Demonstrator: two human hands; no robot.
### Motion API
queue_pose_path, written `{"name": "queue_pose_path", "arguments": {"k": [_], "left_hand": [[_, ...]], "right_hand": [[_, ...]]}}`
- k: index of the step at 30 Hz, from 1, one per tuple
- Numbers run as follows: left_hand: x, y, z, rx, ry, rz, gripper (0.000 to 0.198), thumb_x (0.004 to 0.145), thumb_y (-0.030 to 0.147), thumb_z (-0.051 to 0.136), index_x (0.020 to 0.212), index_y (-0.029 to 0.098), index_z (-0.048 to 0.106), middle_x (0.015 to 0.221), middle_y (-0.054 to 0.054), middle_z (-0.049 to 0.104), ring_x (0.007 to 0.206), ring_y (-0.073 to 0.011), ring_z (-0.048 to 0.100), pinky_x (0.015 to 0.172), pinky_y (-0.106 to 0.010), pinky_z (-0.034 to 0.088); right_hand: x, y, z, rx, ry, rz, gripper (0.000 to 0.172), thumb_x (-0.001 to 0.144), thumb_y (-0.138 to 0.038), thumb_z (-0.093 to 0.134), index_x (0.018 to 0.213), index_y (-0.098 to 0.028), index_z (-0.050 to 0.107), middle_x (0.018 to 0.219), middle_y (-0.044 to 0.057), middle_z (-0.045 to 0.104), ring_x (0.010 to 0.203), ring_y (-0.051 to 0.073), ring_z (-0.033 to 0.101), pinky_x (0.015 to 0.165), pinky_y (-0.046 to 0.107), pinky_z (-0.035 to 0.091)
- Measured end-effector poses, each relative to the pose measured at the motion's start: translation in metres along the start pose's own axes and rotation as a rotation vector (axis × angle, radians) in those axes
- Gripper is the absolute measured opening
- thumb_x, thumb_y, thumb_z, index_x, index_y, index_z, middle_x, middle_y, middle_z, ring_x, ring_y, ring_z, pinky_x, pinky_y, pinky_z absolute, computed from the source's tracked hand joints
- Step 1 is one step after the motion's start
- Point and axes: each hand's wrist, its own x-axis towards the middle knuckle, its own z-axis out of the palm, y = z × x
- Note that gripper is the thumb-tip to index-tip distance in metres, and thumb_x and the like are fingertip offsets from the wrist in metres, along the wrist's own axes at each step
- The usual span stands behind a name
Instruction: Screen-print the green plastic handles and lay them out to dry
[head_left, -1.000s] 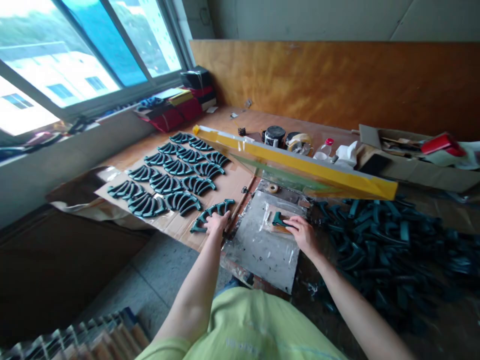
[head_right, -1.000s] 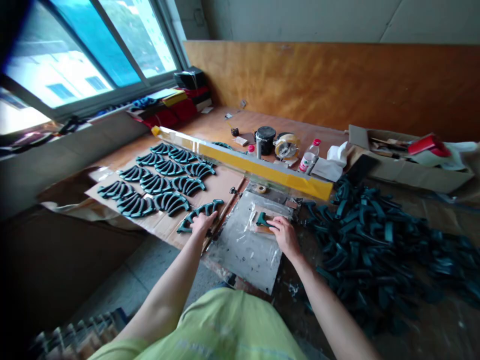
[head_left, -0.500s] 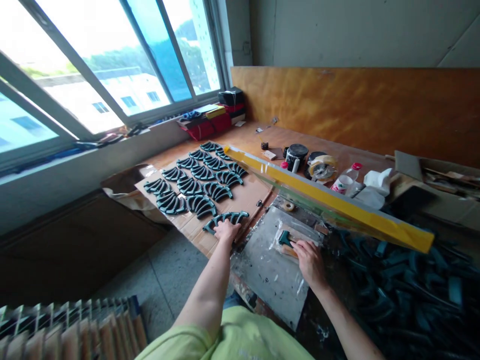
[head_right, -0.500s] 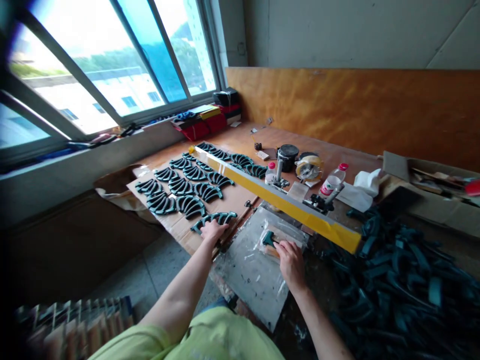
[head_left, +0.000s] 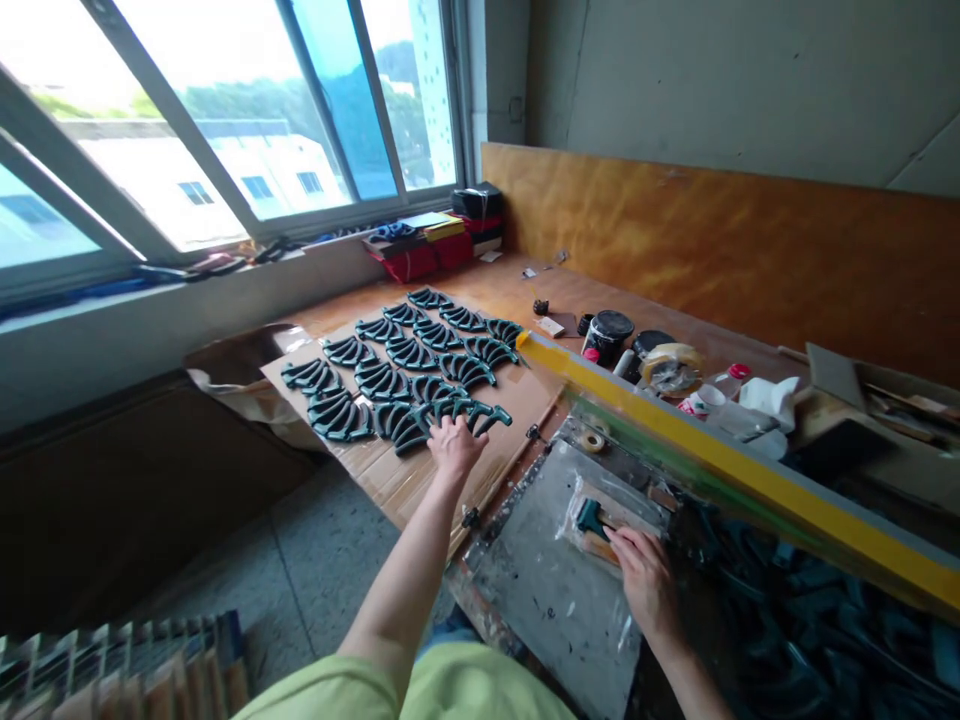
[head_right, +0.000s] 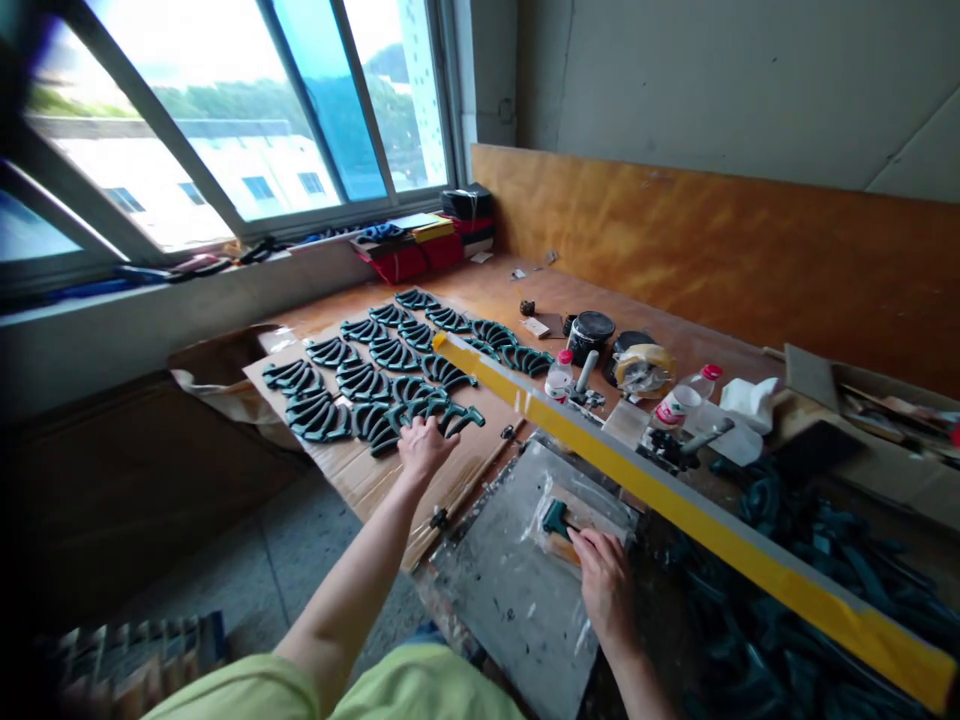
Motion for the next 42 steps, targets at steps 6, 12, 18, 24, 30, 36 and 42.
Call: {"name": "queue_pose_path", "arguments": {"k": [6,12,18,24,30,36,42], "left_hand": [[0.077,0.073,0.018,-0.076,-0.089,0.258,0.059,0.074,0.055,0.062,0.124,0.024,0.059,0.132,-0.013,0.051,0.121,-0.0359,0.043,0.095,-0.048,0.04],[0.109,0.117,0.053,-0.13,-0.198,0.468,0.054,0.074,0.055,0.064,0.12,0.027,0.062,0.132,-0.011,0.052,0.125,-0.0357,0.04,0.098,-0.047,0.038],[0.129,0.129,0.084,-0.137,-0.227,0.475,0.057,0.07,0.054,0.067,0.118,0.024,0.064,0.13,-0.014,0.051,0.119,-0.0366,0.044,0.096,-0.05,0.037],[0.138,0.133,0.1,-0.131,-0.2,0.395,0.053,0.072,0.048,0.066,0.116,0.017,0.064,0.127,-0.019,0.053,0.117,-0.0388,0.046,0.095,-0.055,0.038],[0.131,0.147,0.107,-0.17,-0.144,0.321,0.053,0.081,0.046,0.056,0.124,0.016,0.058,0.141,-0.022,0.044,0.133,-0.045,0.031,0.103,-0.07,0.02],[0.124,0.15,0.103,-0.257,-0.146,0.285,0.06,0.082,0.045,0.055,0.136,0.02,0.049,0.157,-0.016,0.028,0.144,-0.0447,0.012,0.107,-0.072,0.013],[0.099,0.121,0.072,-0.438,-0.183,0.367,0.057,0.083,0.042,0.058,0.135,0.019,0.049,0.154,-0.016,0.035,0.144,-0.0362,0.022,0.113,-0.057,0.023]], "right_hand": [[-0.004,-0.004,-0.003,-0.02,-0.008,0.098,0.031,0.097,-0.034,0.044,0.11,-0.028,0.072,0.097,0.008,0.069,0.09,0.022,0.065,0.082,0.037,0.055],[-0.001,-0.011,-0.011,-0.098,-0.014,0.11,0.033,0.097,-0.039,0.043,0.106,-0.029,0.074,0.093,0.007,0.072,0.085,0.021,0.068,0.077,0.034,0.058],[0.003,-0.015,-0.016,-0.16,-0.02,0.107,0.032,0.096,-0.039,0.046,0.102,-0.027,0.075,0.092,0.007,0.073,0.083,0.021,0.07,0.074,0.03,0.06],[-0.001,-0.01,-0.016,-0.178,-0.04,0.113,0.031,0.095,-0.041,0.048,0.103,-0.029,0.076,0.091,0.006,0.075,0.079,0.021,0.072,0.068,0.028,0.061],[-0.008,0.0,-0.015,-0.21,-0.086,0.075,0.029,0.094,-0.04,0.049,0.101,-0.034,0.076,0.092,0.005,0.075,0.079,0.021,0.072,0.066,0.027,0.062],[-0.004,-0.01,-0.011,-0.23,-0.031,0.093,0.029,0.096,-0.036,0.047,0.102,-0.031,0.075,0.091,0.004,0.075,0.081,0.019,0.071,0.067,0.027,0.061],[0.014,-0.038,-0.02,-0.235,-0.109,0.182,0.034,0.096,-0.02,0.041,0.111,-0.028,0.071,0.1,0.006,0.071,0.095,0.02,0.067,0.085,0.036,0.057]]}}
